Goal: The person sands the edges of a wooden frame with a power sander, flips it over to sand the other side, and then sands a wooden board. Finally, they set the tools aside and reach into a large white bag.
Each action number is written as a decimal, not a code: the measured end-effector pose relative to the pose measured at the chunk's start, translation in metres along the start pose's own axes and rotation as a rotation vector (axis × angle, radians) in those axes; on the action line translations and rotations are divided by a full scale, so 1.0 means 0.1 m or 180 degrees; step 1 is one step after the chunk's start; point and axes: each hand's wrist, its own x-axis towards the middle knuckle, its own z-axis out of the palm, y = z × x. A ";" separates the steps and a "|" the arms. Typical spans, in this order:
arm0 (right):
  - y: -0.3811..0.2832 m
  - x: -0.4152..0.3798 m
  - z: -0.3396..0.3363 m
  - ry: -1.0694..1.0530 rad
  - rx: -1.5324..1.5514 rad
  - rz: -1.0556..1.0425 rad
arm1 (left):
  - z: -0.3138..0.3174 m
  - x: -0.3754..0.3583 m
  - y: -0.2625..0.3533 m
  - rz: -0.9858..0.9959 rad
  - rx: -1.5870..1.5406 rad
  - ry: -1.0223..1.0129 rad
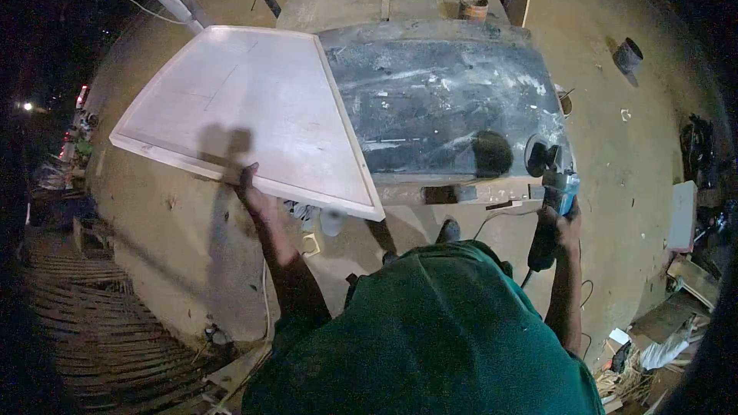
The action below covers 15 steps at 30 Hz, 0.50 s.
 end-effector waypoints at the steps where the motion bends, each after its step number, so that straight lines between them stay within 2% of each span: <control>1: 0.06 0.03 -0.02 -0.0045 0.0077 -0.0017 | 0.06 -0.04 0.03 0.0011 -0.0043 -0.0008; 3: 0.08 -0.08 -0.09 -0.0105 0.0157 -0.0133 | 0.09 -0.15 0.27 -0.0550 -0.0328 -0.0165; 4: 0.11 -0.06 -0.14 -0.0172 0.0146 -0.0146 | 0.07 -0.10 0.23 -0.0666 -0.0294 -0.0034; 7: 0.14 -0.10 -0.17 -0.0391 0.0172 -0.0207 | 0.31 -0.25 0.40 -0.0515 -0.0227 0.0110; 9: 0.33 -0.03 -0.25 0.0185 0.0035 -0.0122 | 0.36 -0.27 0.38 -0.0573 -0.0394 0.0056; 10: 0.31 -0.02 -0.30 -0.0168 0.0087 -0.0011 | 0.37 -0.28 0.35 -0.0674 -0.0521 -0.0001; 13: 0.37 0.02 -0.38 -0.0367 0.0243 0.0012 | 0.43 -0.36 0.17 -0.0625 -0.0830 0.0057; 14: 0.58 0.09 -0.48 -0.0555 0.0565 -0.0385 | 0.48 -0.45 0.14 -0.0820 -0.0954 -0.0024; 15: 0.83 0.17 -0.69 0.0027 -0.0042 -0.0473 | 0.47 -0.50 0.03 -0.0977 -0.1066 0.0017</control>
